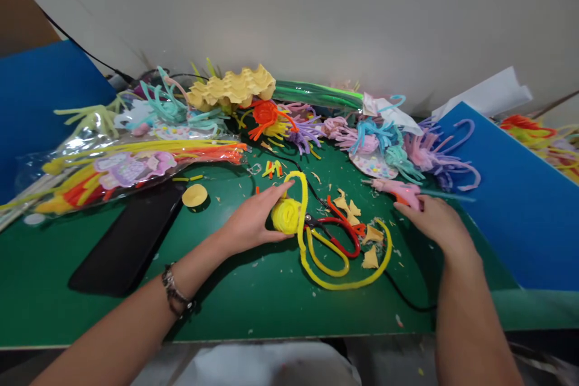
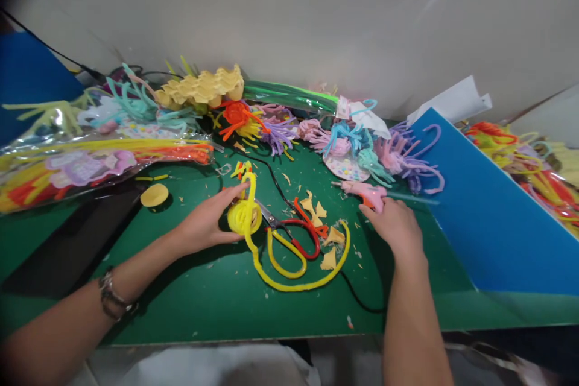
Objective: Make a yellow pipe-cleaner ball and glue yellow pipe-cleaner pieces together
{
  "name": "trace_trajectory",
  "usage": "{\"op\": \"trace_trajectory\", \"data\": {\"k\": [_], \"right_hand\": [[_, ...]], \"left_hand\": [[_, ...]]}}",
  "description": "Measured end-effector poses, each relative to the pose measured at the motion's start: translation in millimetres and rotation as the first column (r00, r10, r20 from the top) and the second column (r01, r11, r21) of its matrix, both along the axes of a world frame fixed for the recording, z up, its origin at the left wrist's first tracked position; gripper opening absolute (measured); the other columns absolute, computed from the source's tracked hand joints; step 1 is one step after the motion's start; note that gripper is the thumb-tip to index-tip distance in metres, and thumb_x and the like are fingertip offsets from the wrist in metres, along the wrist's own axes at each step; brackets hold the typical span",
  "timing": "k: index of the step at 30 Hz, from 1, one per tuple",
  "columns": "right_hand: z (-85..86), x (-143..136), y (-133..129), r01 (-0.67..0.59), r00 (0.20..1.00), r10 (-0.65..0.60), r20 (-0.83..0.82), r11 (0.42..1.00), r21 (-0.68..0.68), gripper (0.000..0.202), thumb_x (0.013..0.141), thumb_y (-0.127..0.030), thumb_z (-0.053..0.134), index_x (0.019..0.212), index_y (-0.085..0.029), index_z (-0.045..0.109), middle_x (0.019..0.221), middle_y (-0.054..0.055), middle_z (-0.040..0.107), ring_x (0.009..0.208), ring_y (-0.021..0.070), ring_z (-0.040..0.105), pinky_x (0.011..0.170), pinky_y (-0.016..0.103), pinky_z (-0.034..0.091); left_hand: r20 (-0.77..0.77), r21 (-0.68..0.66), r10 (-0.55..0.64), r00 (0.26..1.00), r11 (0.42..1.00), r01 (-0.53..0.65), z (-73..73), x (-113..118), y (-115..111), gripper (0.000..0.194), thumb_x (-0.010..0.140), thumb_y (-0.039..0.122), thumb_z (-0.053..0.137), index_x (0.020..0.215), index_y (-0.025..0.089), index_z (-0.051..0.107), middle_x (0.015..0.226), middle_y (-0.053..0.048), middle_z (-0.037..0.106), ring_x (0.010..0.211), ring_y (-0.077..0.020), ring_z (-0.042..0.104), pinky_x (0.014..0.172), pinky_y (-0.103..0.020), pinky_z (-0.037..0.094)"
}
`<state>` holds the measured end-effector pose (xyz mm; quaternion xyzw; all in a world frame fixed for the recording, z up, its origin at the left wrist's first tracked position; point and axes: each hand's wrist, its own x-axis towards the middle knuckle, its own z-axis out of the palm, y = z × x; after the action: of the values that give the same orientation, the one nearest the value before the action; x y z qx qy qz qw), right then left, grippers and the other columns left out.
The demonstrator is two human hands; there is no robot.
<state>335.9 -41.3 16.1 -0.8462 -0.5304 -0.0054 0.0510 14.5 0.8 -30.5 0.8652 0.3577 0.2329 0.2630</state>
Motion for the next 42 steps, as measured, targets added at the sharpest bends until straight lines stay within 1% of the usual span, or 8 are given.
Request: {"op": "trace_trajectory", "data": {"k": [3, 5, 8, 12, 21, 25, 35, 42], "right_hand": [[19.0, -36, -11, -0.02, 0.989, 0.0, 0.149, 0.99, 0.136, 0.041, 0.077, -0.043, 0.043, 0.093, -0.008, 0.058, 0.087, 0.022, 0.057, 0.091, 0.0369, 0.051, 0.068, 0.044, 0.041], [29.1, -70, -15, -0.139, 0.985, 0.164, -0.053, 0.939, 0.315, 0.04, 0.079, -0.043, 0.041, 0.105, -0.015, 0.052, 0.089, 0.014, 0.059, 0.086, 0.0277, 0.054, 0.071, 0.04, 0.043], [30.2, -118, -15, -0.349, 0.697, 0.493, -0.521, 0.868, 0.353, 0.046, 0.078, -0.045, 0.043, 0.115, -0.018, 0.04, 0.094, 0.007, 0.056, 0.076, 0.0159, 0.058, 0.065, 0.029, 0.047], [22.1, -146, -10, -0.483, 0.462, 0.525, -0.715, 0.825, 0.293, 0.044, 0.076, -0.032, 0.049, 0.116, -0.02, 0.034, 0.097, 0.004, 0.05, 0.059, 0.0074, 0.055, 0.052, 0.02, 0.045], [25.6, -130, -9, -0.465, 0.627, 0.567, -0.534, 0.823, 0.327, 0.021, 0.083, -0.024, 0.04, 0.092, -0.018, 0.058, 0.075, 0.001, 0.06, 0.059, 0.0102, 0.052, 0.054, 0.021, 0.04], [21.7, -134, -7, -0.462, 0.703, 0.579, -0.413, 0.814, 0.353, 0.018, 0.082, -0.022, 0.042, 0.086, -0.018, 0.06, 0.068, 0.0, 0.061, 0.06, 0.0123, 0.054, 0.054, 0.022, 0.037], [23.3, -152, -13, -0.526, 0.597, 0.715, -0.365, 0.692, 0.495, 0.013, 0.082, -0.018, 0.046, 0.082, -0.017, 0.06, 0.074, -0.001, 0.063, 0.06, 0.0088, 0.054, 0.053, 0.018, 0.038], [19.1, -153, -14, -0.528, 0.695, 0.697, -0.177, 0.662, 0.532, 0.011, 0.08, -0.016, 0.049, 0.077, -0.016, 0.06, 0.069, 0.0, 0.064, 0.059, 0.0095, 0.056, 0.055, 0.019, 0.039]], "left_hand": [[-0.097, 0.136, -0.043, 0.994, 0.989, 0.056, 0.4, 0, 0, 0.078, 0.066, 0.027, 0.066, 0.131, 0.02, 0.024, 0.111, -0.009, 0.055, 0.097, -0.0216, 0.055, 0.081, -0.03, 0.044], [-0.157, 0.25, -0.085, 0.984, 0.96, 0.123, 1.1, 0, -1, 0.072, 0.068, 0.023, 0.064, 0.13, 0.021, 0.027, 0.11, -0.009, 0.055, 0.096, -0.0215, 0.055, 0.078, -0.03, 0.044], [-0.228, 0.39, -0.138, 0.964, 0.894, 0.221, 2.1, 1, -3, 0.06, 0.071, 0.02, 0.06, 0.126, 0.021, 0.034, 0.108, -0.01, 0.055, 0.094, -0.0223, 0.055, 0.076, -0.031, 0.044], [-0.264, 0.431, -0.133, 0.955, 0.87, 0.24, 2.3, 1, -4, 0.053, 0.072, 0.02, 0.059, 0.121, 0.02, 0.04, 0.106, -0.01, 0.056, 0.094, -0.0234, 0.055, 0.076, -0.033, 0.044], [0.122, 0.209, -0.166, 0.979, 0.968, 0.138, 2.4, 1, -4, 0.047, 0.072, 0.035, 0.061, 0.114, 0.022, 0.046, 0.109, -0.007, 0.055, 0.099, -0.0192, 0.054, 0.085, -0.028, 0.042], [0.168, 0.099, -0.088, 0.982, 0.992, 0.072, -2.3, 3, -6, 0.069, 0.069, 0.036, 0.064, 0.127, 0.022, 0.029, 0.113, -0.008, 0.055, 0.101, -0.0196, 0.054, 0.087, -0.031, 0.042], [0.261, 0.04, -0.003, 0.965, 0.999, -0.008, 7.0, 6, -5, 0.045, 0.066, 0.038, 0.066, 0.104, 0.018, 0.05, 0.1, -0.007, 0.059, 0.092, -0.0199, 0.055, 0.081, -0.031, 0.042], [0.293, -0.006, 0.101, 0.951, 0.995, -0.103, 6.6, 8, -4, 0.046, 0.063, 0.037, 0.069, 0.1, 0.018, 0.05, 0.1, -0.007, 0.061, 0.091, -0.02, 0.056, 0.08, -0.031, 0.042]]}}
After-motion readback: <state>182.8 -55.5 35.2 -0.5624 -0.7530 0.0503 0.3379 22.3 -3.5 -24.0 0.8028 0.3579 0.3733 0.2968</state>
